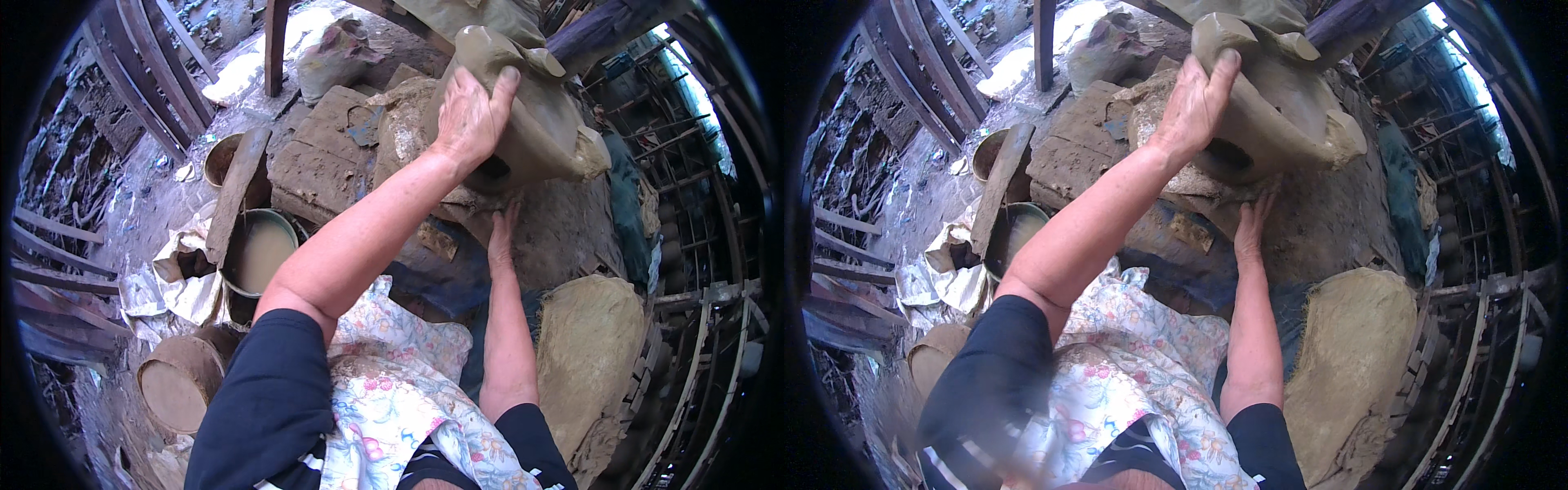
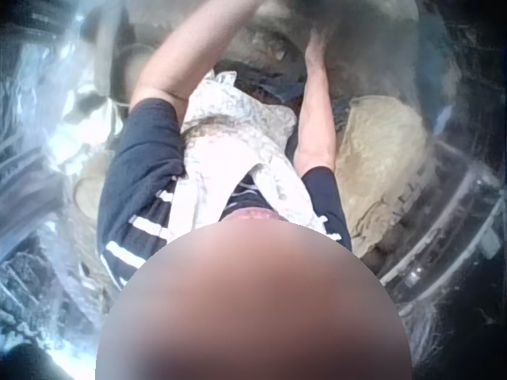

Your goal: The person walks to a pottery wheel and shapes a clay vessel by hand, using a wooden rib tool to smooth the walls and form the rim. They then use a small tool to punch holes in the base and lift the finished piece.

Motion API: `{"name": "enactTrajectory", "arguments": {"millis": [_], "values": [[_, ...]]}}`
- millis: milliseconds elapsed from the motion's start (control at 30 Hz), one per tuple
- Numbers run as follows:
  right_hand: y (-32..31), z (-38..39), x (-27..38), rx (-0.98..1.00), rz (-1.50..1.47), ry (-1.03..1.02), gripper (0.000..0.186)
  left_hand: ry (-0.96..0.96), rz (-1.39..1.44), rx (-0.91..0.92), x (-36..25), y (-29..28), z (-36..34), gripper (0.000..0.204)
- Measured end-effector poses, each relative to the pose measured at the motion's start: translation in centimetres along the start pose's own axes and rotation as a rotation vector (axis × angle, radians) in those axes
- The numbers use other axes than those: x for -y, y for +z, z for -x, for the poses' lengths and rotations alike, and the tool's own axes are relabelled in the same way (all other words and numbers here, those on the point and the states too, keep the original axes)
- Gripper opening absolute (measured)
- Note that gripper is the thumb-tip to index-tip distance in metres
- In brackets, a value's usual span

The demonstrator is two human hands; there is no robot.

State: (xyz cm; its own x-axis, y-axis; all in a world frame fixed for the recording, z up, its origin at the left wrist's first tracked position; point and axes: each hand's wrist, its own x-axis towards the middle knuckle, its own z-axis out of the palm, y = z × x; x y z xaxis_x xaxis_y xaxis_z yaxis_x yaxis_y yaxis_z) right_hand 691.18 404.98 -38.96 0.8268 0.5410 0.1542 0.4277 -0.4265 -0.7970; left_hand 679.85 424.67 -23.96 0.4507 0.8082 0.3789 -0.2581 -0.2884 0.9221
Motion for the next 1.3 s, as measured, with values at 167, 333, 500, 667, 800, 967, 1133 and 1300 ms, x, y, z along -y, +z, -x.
{"name": "enactTrajectory", "arguments": {"millis": [167, 333, 500, 667, 800, 967, 1133, 1300], "values": [[-0.1, -0.2, -0.2, -0.009, 0.028, -0.045, 0.068, -0.061, -0.028, 0.311, 4.9, -7.2, 4.6, 0.043], [-0.6, -0.4, -0.9, 0.012, 0.023, -0.027, 0.068, -0.428, -0.806, 0.274, 19.0, -20.5, 11.5, 0.027], [-1.4, -2.0, -3.0, 0.057, -0.042, -0.050, 0.067, -0.977, -1.142, 0.543, 28.3, -29.3, 21.3, 0.026], [-2.7, -2.9, -4.6, 0.110, 0.051, -0.058, 0.066, -0.963, -1.222, 0.606, 29.3, -29.7, 22.5, 0.026], [-3.2, -3.2, -5.2, 0.125, 0.065, -0.068, 0.067, -0.823, -1.277, 0.737, 26.1, -28.9, 20.8, 0.023], [-3.2, -3.6, -5.3, 0.139, 0.026, -0.077, 0.068, -0.400, -1.276, 0.593, 19.7, -26.3, 14.6, 0.012], [-3.3, -3.1, -3.7, 0.156, -0.038, -0.067, 0.069, 0.306, -0.433, 0.025, 11.2, -15.0, 4.5, 0.036], [-3.4, -2.5, -1.3, 0.174, 0.021, -0.028, 0.070, 0.862, -0.263, 0.043, 3.0, -3.1, 0.2, 0.052]]}}
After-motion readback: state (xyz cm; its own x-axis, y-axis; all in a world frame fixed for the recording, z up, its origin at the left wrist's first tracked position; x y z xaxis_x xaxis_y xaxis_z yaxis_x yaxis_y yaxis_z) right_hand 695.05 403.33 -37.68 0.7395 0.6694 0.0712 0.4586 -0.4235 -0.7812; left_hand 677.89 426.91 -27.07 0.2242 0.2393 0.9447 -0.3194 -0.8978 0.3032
